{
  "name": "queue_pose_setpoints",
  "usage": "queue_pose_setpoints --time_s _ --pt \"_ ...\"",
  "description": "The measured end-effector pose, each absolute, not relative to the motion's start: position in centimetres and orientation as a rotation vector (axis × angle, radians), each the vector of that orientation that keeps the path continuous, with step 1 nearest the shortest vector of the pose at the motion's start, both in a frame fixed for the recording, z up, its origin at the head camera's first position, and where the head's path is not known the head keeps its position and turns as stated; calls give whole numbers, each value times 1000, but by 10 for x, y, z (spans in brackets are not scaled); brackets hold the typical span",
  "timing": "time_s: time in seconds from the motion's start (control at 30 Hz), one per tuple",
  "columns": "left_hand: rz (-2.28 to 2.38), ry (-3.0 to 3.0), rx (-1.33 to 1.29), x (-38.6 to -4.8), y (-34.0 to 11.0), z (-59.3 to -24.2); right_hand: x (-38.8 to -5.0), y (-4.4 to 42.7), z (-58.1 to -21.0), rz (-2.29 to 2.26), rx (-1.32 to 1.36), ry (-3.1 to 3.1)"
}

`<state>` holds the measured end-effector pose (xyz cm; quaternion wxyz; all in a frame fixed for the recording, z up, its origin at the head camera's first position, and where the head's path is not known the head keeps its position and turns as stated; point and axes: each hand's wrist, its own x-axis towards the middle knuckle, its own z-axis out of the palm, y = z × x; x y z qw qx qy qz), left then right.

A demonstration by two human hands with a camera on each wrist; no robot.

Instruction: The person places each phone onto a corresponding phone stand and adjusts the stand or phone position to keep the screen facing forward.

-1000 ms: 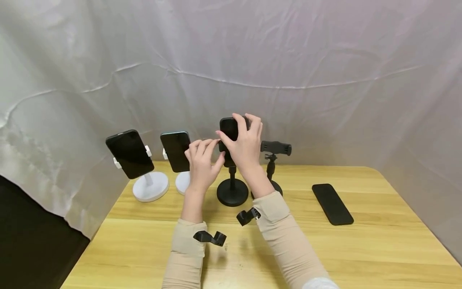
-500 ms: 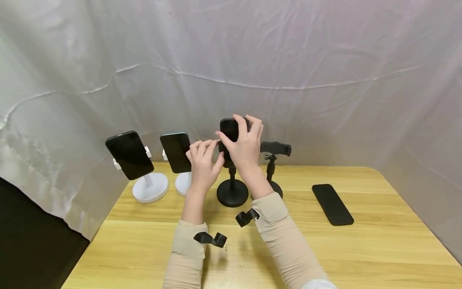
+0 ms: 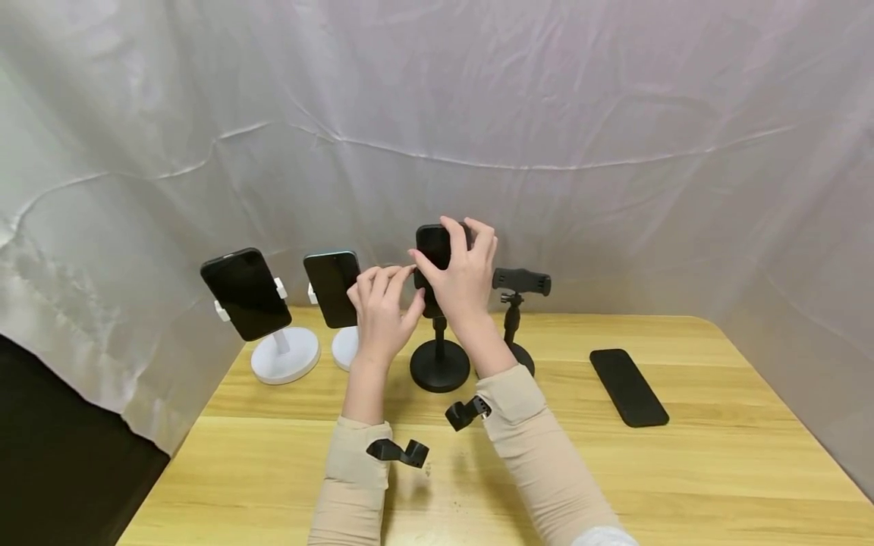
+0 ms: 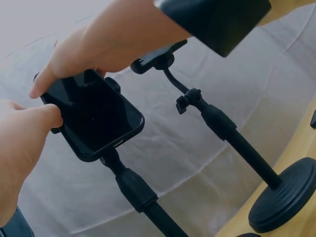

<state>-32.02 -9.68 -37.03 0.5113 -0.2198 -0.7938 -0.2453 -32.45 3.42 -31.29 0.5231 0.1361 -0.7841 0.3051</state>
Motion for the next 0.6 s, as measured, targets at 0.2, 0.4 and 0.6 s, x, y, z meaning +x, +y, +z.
queue_pose_setpoints --time_s 0.2,0.4,0.6 --pt "-585 -1908 -509 -320 -98 -371 -322 37 -311 736 355 -1899" --pt "-579 -1902 -505 -321 -98 -372 -319 40 -312 721 405 -1913" --pt "-579 -1878 -503 -321 -99 -372 -317 45 -313 650 439 -1936"
